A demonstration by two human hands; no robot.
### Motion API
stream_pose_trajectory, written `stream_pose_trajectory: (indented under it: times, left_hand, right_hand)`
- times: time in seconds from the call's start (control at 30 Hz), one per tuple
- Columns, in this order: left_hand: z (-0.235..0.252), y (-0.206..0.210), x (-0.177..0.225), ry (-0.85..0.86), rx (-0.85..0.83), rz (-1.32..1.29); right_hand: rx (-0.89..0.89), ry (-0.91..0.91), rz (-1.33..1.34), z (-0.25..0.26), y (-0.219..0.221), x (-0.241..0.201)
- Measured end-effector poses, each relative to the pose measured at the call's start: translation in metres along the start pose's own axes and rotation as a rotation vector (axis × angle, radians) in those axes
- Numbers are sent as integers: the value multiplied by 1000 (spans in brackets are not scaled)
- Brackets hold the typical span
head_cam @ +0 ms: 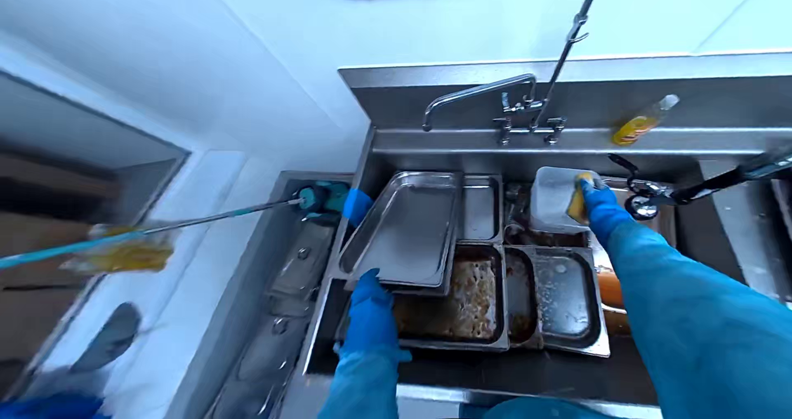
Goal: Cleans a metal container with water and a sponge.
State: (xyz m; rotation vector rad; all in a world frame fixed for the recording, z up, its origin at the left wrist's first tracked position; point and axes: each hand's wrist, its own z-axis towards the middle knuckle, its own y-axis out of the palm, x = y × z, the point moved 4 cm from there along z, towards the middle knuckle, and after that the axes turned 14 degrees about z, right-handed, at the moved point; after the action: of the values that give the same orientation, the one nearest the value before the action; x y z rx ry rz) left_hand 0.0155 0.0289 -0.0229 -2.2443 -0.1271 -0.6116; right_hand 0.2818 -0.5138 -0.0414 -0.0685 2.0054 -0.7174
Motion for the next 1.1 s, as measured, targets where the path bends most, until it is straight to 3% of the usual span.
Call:
stream_pose_trajectory:
  times: [0.07, 0.17, 0.27, 0.33, 0.4, 0.43, 0.5, 0.57, 0.67, 0.7, 0.73, 0.77, 0.8, 0.87, 1.0, 1.07, 1.1]
  left_hand:
    - [19, 17, 4, -92, 30, -377]
    - [17, 22, 16, -58, 111, -547]
    - [33, 34, 11, -82, 195, -770]
    - [38, 46, 4, -84, 165, -651]
    - [44, 48, -10, -72, 132, -327]
    - [47, 49, -19, -88, 118, -285]
    - [48, 45, -29, -116, 136, -358]
    - [26, 23, -35, -91, 206, -389]
    - [-42, -24, -35, 33, 262, -376]
    - [-67, -38, -37, 75, 274, -391]
    - [-90, -50, -40, 105, 284, -419]
    - [-113, -59, -42, 121, 287, -450]
    - [-137, -65, -42, 128, 280, -481]
    - [-188, -66, -37, 119, 257, -502]
    - [-260, -28, -38, 34, 210, -446]
    - [-276, 3, -47, 5, 178, -406]
    - [-281, 19, -49, 3, 153, -372]
  right_hand:
    - [-53, -8, -73, 28, 0, -21]
    - [-181, -33, 12, 27, 4, -30]
    - [-431, -97, 107, -51, -11, -20]
    - [-513, -171, 86, -111, -50, 10]
    - [-409, -182, 199, -152, -112, 48]
    - [-295, -191, 289, -159, -149, 63]
    - [-32, -206, 443, -151, -218, 69]
    - [71, -220, 546, -118, -263, 57]
    - [-76, -170, 514, -66, -264, 2]
    - [-102, 18, 476, -65, -243, -41]
    - [114, 324, 545, -66, -205, -92]
    - [-320, 118, 464, -40, -198, -85]
    - [-598, -55, 420, -12, -183, -79]
    - [-971, -173, 400, 0, -156, -91]
    - [-1279, -168, 644, -25, -159, -109]
    - [-1442, -312, 755, -21, -174, -100]
    - [-1423, -373, 761, -24, -187, -94]
